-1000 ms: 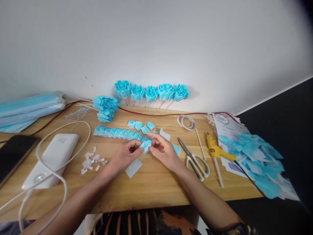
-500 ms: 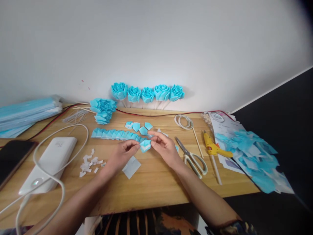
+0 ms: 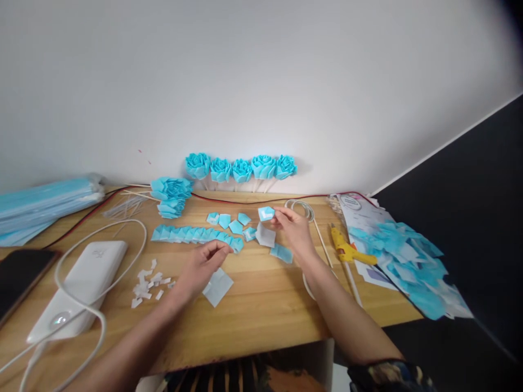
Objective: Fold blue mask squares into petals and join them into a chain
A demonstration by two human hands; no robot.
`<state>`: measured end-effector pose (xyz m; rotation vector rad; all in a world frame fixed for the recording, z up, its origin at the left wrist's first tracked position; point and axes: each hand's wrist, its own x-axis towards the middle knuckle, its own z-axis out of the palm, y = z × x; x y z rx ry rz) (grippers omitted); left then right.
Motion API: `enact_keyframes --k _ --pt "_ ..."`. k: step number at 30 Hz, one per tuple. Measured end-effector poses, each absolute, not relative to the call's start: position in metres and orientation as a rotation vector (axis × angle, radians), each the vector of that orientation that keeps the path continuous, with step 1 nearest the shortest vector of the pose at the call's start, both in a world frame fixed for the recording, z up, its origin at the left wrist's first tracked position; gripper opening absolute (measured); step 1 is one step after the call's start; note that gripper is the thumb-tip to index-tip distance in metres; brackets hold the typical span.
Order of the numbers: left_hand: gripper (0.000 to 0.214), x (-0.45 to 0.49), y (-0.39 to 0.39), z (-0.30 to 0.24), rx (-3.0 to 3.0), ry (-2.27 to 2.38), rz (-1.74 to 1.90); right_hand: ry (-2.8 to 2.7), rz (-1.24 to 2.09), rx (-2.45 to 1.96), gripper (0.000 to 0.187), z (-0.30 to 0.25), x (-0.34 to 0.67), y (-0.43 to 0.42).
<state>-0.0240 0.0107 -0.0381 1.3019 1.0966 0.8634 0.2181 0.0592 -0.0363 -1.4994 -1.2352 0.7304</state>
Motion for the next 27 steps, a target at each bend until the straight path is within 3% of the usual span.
enact_keyframes --k 5,12,18,27 --pt "0.031 -0.024 0.011 -0.037 1.313 1.128 0.874 -1.447 0.543 -1.617 0.025 -0.039 0.23 0.071" --pt "0.03 -0.025 0.011 -0.04 1.289 1.087 0.878 -1.851 0.328 -1.679 0.032 -0.033 0.252 0.044" --pt "0.03 -0.026 0.012 -0.042 1.295 1.098 0.876 -2.043 0.408 -1.627 0.038 -0.038 0.241 0.054" --pt "0.029 -0.027 0.012 -0.044 1.291 1.111 0.876 -1.986 0.788 -1.421 0.012 -0.008 0.234 0.044"
